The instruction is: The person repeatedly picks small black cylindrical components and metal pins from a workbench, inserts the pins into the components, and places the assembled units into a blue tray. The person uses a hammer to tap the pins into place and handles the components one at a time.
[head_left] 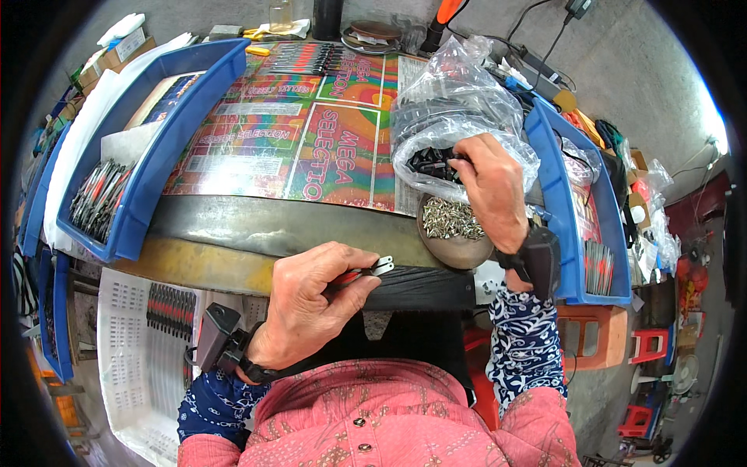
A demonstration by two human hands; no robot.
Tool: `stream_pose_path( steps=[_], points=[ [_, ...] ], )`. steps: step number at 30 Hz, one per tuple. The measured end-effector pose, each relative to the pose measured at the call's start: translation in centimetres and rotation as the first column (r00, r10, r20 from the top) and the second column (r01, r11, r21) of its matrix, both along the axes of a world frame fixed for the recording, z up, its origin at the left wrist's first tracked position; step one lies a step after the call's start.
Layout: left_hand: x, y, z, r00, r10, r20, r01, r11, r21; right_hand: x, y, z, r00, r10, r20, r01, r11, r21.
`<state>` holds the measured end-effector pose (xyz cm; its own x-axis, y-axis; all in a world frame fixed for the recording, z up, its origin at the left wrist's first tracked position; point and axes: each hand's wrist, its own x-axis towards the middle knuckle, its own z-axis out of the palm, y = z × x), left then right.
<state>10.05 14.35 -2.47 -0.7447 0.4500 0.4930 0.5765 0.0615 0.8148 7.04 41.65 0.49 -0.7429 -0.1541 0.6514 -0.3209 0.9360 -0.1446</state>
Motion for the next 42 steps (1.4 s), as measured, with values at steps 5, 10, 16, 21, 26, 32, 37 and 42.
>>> stream_pose_path(
  steps=[5,10,16,21,26,32,37,42],
  points=[
    [0.6,-0.1,0.4,1.000,-0.002,0.003,0.002,1.000,-0.019,3.8,-1.9,1.1,0.969,0.133,0.210,0.029,0.778,-0.628],
    [1.4,0.1,0.6,1.000,0.001,-0.026,-0.003,0.998,-0.057,8.7,-4.4,0.7,0.906,0.415,0.084,-0.068,0.338,-0.939],
    [2.5,0.8,0.4,0.998,-0.060,-0.026,0.059,0.997,-0.051,11.7,-5.7,-0.7,0.847,0.531,0.000,-0.098,0.156,-0.983],
    [3.1,1.3,0.2,0.995,-0.087,-0.042,0.085,0.995,-0.048,12.8,-6.0,-1.3,0.843,0.538,-0.019,-0.095,0.114,-0.989],
    [3.3,1.4,0.0,0.992,-0.099,-0.078,0.094,0.993,-0.068,13.3,-6.3,-1.9,0.838,0.546,-0.010,-0.078,0.102,-0.992],
    [3.9,1.4,0.0,0.992,-0.102,-0.070,0.095,0.991,-0.097,13.7,-6.5,-2.2,0.821,0.570,0.041,0.002,0.067,-0.998],
    [4.0,1.4,-0.4,0.984,-0.129,-0.122,0.117,0.988,-0.099,13.7,-6.5,-2.9,0.754,0.657,0.023,0.064,-0.039,-0.997],
    [4.5,1.1,-0.9,0.980,-0.138,-0.143,0.118,0.984,-0.137,14.0,-6.8,-4.0,0.733,0.679,0.028,0.059,-0.022,-0.998]
  ],
)
